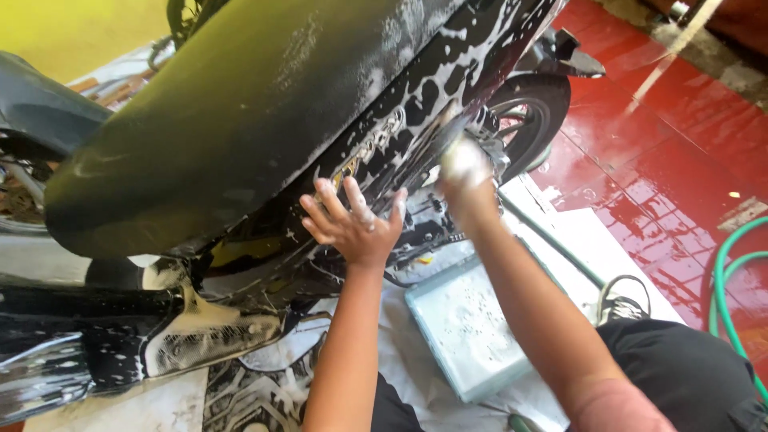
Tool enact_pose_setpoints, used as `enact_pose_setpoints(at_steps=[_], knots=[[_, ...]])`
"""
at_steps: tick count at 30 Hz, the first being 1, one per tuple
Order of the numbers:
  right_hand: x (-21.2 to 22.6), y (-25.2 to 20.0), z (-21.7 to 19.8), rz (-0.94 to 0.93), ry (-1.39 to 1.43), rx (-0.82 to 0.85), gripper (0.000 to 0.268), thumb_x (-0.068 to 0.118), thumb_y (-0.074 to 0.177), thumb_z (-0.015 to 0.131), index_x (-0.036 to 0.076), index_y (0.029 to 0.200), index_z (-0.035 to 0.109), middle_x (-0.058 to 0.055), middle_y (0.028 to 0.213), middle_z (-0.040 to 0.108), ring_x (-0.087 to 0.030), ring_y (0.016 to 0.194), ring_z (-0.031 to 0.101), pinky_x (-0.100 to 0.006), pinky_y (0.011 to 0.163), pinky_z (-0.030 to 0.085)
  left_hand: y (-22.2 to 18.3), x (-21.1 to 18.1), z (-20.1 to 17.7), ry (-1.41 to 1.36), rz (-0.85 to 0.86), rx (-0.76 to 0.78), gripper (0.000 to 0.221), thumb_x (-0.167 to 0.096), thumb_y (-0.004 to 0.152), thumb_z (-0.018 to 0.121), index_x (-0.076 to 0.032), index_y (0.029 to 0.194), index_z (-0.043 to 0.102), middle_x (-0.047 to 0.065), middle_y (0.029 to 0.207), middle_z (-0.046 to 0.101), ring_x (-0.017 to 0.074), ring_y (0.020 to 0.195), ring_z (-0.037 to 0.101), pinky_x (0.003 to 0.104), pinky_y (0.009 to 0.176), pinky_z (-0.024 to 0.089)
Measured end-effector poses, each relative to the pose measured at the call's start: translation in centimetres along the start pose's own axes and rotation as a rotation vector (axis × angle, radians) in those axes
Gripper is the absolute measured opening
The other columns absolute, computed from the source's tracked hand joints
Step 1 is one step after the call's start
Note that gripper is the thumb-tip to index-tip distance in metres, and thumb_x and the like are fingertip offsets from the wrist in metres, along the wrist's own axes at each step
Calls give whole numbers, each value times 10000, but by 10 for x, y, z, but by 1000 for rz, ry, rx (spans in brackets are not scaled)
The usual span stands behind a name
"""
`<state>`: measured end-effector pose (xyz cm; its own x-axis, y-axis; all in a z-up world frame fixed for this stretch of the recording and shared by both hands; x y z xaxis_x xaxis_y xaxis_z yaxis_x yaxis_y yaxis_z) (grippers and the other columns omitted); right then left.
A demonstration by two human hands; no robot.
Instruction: The person scrubs the lower body, engine, and seat of a motorcycle using a sponge and soapy water. They repeatedly dip the sponge into a nearby basin to reload soap and continue cleaning various parts of the vehicle.
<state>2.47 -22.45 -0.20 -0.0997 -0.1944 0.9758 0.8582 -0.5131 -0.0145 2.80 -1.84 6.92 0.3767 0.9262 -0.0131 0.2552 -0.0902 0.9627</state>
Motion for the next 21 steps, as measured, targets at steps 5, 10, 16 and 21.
enact_pose_setpoints(at_steps=[5, 10, 16, 21], knots=[[-126, 32, -24, 252, -601, -315, 203, 475, 881, 730, 283, 824, 698, 70, 751, 729, -146, 726, 739, -382, 726, 524, 0, 1, -1, 18, 9, -6, 877, -799, 943, 425, -143, 1524, 391, 254, 1596, 323, 529, 1474, 220, 622, 1174, 82], [5, -34, -18, 145, -315, -68, 543, 110, 950, 424, 85, 1486, 345, -122, 1048, 644, -169, 773, 662, -260, 565, 540, -2, -2, 2, 24, -3, 55, 897, -798, 948, 421, -143, 1556, 340, 251, 1630, 243, 530, 1494, 147, 622, 1187, 43], [37, -76, -23, -323, -137, 242, 327, 285, 1050, 571, 21, 1233, 630, -182, 810, 719, -245, 606, 719, -380, 568, 624, -7, -23, -12, -43, -135, 304, 997, -576, 875, 649, -73, 1621, 220, 312, 1669, 55, 600, 1501, 8, 682, 1170, 53], [-14, -115, -81, 24, -60, 103, 388, 404, 1008, 652, 25, 1087, 683, -174, 659, 655, -249, 504, 675, -368, 475, 602, -40, -91, -45, -455, -193, 466, 957, -240, 709, 809, -58, 1548, 385, 363, 1629, 112, 686, 1417, 217, 766, 1065, 280]])
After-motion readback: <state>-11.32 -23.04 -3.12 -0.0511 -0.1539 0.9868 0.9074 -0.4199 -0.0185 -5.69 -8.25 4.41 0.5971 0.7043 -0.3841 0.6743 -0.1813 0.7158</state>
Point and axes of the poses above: each hand's wrist, its own y-axis towards the middle knuckle, its own z-axis out of the palm, x = y × z, the point moved 10 cm from there along y, towards the middle knuckle
